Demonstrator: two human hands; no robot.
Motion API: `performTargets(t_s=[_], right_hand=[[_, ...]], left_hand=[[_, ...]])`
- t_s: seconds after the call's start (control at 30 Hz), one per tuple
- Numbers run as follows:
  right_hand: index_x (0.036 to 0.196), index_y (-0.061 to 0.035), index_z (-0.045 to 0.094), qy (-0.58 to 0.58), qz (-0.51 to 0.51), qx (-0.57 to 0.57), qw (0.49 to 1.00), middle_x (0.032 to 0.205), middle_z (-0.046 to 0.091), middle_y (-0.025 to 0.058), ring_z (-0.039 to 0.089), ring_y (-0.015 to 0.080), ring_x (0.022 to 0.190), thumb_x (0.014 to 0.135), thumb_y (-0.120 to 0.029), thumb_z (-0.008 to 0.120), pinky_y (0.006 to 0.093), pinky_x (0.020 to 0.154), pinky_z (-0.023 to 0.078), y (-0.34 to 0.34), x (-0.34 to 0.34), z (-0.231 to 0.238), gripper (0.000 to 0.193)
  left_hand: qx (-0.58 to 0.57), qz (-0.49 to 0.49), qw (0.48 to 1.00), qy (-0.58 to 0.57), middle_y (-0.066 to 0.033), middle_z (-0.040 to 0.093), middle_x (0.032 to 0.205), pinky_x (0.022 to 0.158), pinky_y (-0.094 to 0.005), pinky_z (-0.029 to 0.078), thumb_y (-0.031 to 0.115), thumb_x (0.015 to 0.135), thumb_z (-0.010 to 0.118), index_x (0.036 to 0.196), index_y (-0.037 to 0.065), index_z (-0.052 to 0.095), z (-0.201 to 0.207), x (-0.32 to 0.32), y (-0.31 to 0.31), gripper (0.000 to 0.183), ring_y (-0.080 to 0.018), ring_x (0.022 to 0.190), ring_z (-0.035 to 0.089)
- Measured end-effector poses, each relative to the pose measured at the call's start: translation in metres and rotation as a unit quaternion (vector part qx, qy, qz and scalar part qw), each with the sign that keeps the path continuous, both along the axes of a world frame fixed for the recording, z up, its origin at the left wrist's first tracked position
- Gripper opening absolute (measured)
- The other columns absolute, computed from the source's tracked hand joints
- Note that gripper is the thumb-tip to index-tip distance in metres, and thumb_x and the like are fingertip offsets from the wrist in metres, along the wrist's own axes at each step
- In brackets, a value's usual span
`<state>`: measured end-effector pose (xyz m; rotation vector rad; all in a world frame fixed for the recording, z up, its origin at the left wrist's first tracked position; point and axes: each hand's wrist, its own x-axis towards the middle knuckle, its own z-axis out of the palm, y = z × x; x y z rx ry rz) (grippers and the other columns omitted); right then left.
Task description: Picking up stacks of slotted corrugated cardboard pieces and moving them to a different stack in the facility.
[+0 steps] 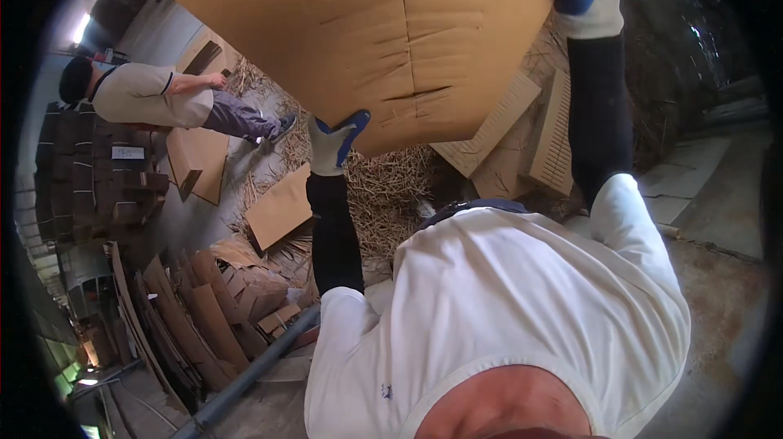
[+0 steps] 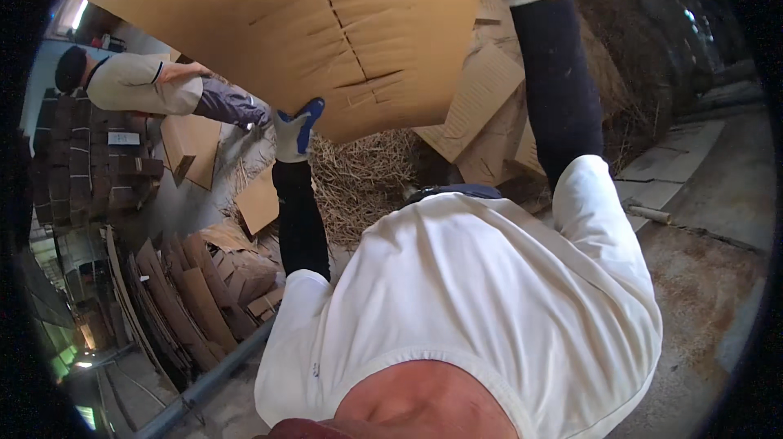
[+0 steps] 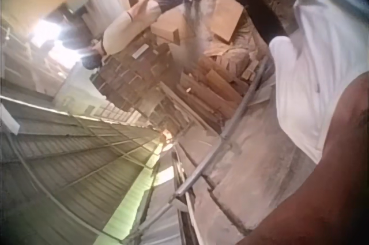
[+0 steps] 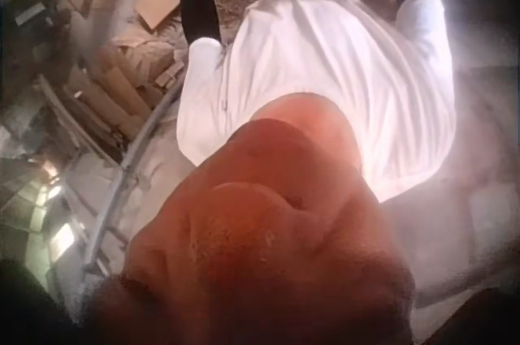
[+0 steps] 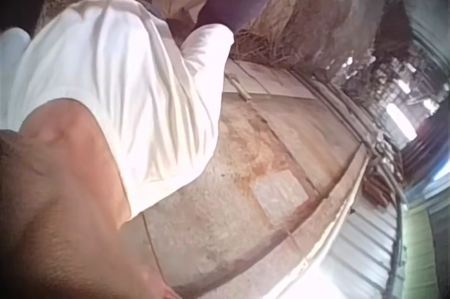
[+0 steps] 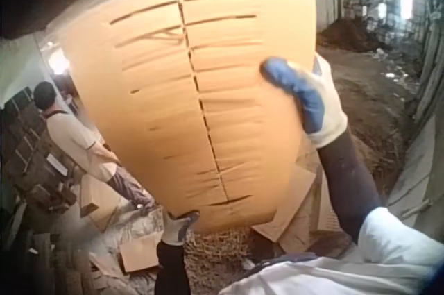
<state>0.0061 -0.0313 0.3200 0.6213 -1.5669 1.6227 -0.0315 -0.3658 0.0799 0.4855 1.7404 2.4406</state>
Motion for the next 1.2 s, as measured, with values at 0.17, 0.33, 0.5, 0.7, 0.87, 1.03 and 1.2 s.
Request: performTargets(t_s=[0.17,0.33,0.5,0.7,0.87,1.03,1.2], right_hand=[[0.112,0.0055,0.061,-0.092,0.024,0.018,0.995,0.099,0.068,0.009,0.064,0.0128,0.083,0.092,-0.025,0.062,0.0273,0.072,0.053,-0.017,-0.012,0.044,0.037],[0.118,0.0058,0.057,-0.135,0.03,0.125,0.983,0.105,0.067,0.0076,0.062,0.0106,0.091,0.096,-0.034,0.056,0.0257,0.077,0.051,0.005,-0.036,0.03,0.046],[0.141,0.0011,0.034,-0.327,0.156,-0.004,0.932,0.138,0.046,0.0124,0.047,0.0191,0.126,0.078,-0.038,0.076,0.0321,0.106,0.038,0.011,0.014,-0.123,0.085],[0.14,-0.0008,0.035,-0.391,0.172,-0.137,0.894,0.132,0.051,0.0108,0.053,0.0184,0.119,0.073,-0.011,0.075,0.0319,0.101,0.044,-0.02,0.066,-0.211,0.079],[0.134,0.0018,0.042,-0.331,0.066,-0.027,0.941,0.124,0.058,0.01,0.055,0.0159,0.114,0.073,-0.012,0.079,0.0313,0.097,0.045,-0.02,0.07,-0.214,0.073],[0.125,0.0026,0.05,-0.311,0.069,-0.097,0.943,0.117,0.062,0.0103,0.059,0.0169,0.108,0.075,-0.009,0.077,0.031,0.095,0.047,-0.02,0.068,-0.211,0.059],[0.126,0.0042,0.048,-0.339,0.078,-0.128,0.929,0.116,0.061,0.0101,0.061,0.0177,0.104,0.081,-0.017,0.074,0.0302,0.093,0.049,-0.012,0.061,-0.192,0.056]], left_hand=[[0.051,0.054,0.997,0.035,-0.0112,0.065,0.103,0.083,-0.0339,0.058,0.01,0.075,0.079,0.115,-0.005,0.054,0.059,0.038,0.024,0.049,-0.0208,0.091,0.067],[-0.015,0.063,0.998,0.022,-0.0084,0.064,0.109,0.09,-0.0296,0.051,0.006,0.081,0.071,0.117,-0.002,0.058,0.08,0.036,0.031,0.039,-0.0174,0.099,0.063],[-0.036,0.139,0.988,0.056,-0.0093,0.065,0.104,0.082,-0.0268,0.052,0.006,0.084,0.065,0.116,-0.003,0.058,0.082,0.031,0.03,0.034,-0.0157,0.096,0.063],[0.007,0.168,0.986,0.004,-0.0077,0.065,0.107,0.086,-0.0284,0.048,0.005,0.083,0.067,0.116,-0.004,0.059,0.095,0.03,0.037,0.035,-0.0164,0.094,0.062],[-0.038,0.101,0.993,0.053,-0.0088,0.063,0.11,0.084,-0.0269,0.051,0.004,0.084,0.067,0.119,-0.004,0.056,0.091,0.014,0.025,0.037,-0.0161,0.095,0.063],[-0.011,0.076,0.997,0.027,-0.0065,0.063,0.107,0.082,-0.0255,0.052,0.007,0.084,0.069,0.123,-0.002,0.053,0.107,0.008,0.023,0.043,-0.0146,0.096,0.062],[-0.117,0.017,0.992,0.049,-0.0059,0.061,0.11,0.084,-0.0269,0.054,0.02,0.079,0.079,0.129,0.002,0.046,0.075,0.01,0.007,0.063,-0.0169,0.095,0.064]])
